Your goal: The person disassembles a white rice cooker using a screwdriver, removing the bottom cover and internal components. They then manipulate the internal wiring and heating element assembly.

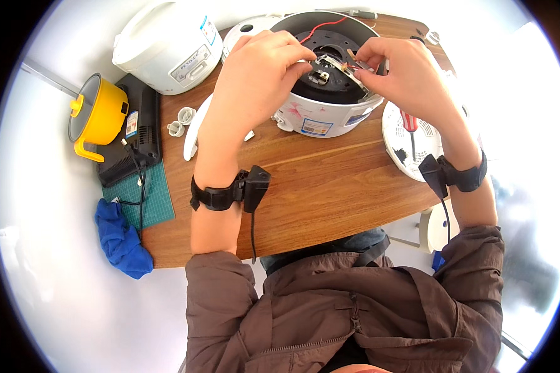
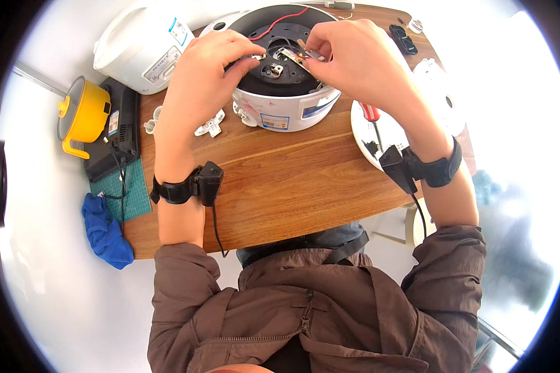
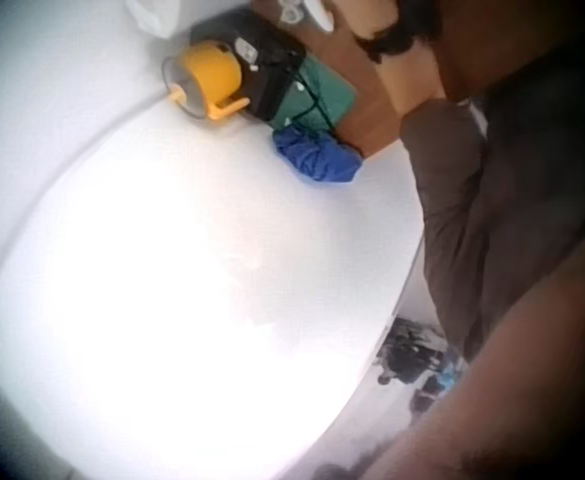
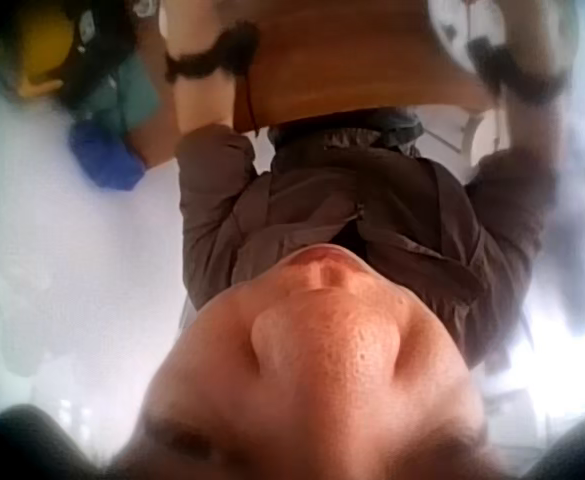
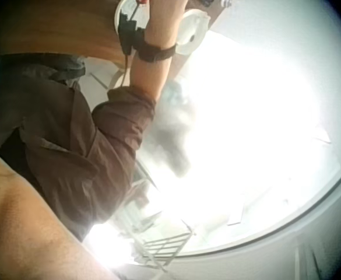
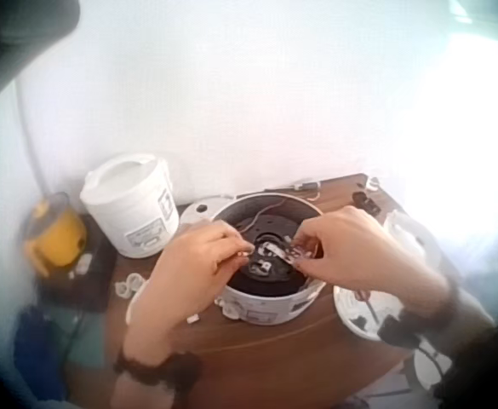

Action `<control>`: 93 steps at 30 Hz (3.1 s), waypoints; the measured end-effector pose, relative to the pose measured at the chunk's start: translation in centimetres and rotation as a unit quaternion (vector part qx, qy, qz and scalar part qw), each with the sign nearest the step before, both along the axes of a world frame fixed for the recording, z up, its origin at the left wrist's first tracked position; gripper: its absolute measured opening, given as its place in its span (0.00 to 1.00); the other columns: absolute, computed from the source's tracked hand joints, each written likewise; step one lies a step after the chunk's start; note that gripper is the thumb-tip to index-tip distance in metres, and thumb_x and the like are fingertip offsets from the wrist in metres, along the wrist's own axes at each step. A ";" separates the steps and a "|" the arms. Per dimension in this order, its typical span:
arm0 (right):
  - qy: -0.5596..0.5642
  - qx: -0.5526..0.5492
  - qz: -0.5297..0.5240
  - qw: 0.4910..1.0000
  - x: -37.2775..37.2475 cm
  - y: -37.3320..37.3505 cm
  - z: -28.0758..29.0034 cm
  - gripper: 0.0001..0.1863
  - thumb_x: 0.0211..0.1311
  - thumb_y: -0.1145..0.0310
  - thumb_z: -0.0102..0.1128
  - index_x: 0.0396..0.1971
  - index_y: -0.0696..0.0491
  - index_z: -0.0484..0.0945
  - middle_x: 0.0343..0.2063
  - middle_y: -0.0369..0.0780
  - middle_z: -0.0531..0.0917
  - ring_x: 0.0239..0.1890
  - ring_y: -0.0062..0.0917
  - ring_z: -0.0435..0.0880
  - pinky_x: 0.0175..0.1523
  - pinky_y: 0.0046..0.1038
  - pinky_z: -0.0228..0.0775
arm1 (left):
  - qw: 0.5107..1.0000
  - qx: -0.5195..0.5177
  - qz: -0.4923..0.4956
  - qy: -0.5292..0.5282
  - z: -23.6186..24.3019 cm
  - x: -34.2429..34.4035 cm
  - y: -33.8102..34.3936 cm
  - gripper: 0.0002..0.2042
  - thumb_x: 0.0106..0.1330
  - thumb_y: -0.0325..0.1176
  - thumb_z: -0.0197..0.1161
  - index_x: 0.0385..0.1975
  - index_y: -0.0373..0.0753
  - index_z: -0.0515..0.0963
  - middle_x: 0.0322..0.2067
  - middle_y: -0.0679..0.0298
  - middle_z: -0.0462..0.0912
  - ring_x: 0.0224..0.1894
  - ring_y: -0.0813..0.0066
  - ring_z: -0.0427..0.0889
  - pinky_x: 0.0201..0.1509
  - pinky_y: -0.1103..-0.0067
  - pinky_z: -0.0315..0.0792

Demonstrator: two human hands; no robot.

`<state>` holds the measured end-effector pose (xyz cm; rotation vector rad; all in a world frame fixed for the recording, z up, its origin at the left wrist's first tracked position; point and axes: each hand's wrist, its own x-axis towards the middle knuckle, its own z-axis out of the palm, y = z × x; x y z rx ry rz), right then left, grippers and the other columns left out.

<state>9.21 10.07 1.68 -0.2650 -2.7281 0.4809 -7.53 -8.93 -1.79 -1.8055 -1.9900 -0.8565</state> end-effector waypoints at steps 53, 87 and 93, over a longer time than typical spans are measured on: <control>0.189 -0.297 -0.122 0.928 4.9 -1.5 -4.8 0.10 0.68 0.68 0.66 0.44 0.56 0.86 0.28 0.34 0.85 0.27 0.14 0.77 0.34 0.20 0.71 | 0.998 -0.056 0.018 -0.028 -0.3 1.9 0.7 0.15 0.67 0.30 0.63 0.51 0.35 0.82 0.50 0.55 0.84 0.55 0.54 0.80 0.63 0.65 0.72; 0.506 -0.346 -0.363 0.702 14.2 7.5 -14.1 0.14 0.82 0.63 0.45 0.53 0.57 0.72 0.39 0.38 0.77 0.40 0.20 0.79 0.47 0.24 0.76 | 0.971 -0.203 -0.105 -0.074 1.3 5.6 0.1 0.11 0.57 0.30 0.71 0.32 0.34 0.74 0.31 0.56 0.79 0.38 0.51 0.78 0.43 0.63 0.71; 0.304 -0.329 -0.345 0.825 15.9 7.4 -13.8 0.16 0.80 0.63 0.51 0.57 0.58 0.72 0.39 0.41 0.82 0.43 0.21 0.82 0.50 0.24 0.76 | 0.970 -0.216 -0.093 -0.056 1.3 6.2 0.2 0.08 0.60 0.28 0.67 0.36 0.37 0.75 0.31 0.56 0.79 0.39 0.50 0.79 0.41 0.62 0.71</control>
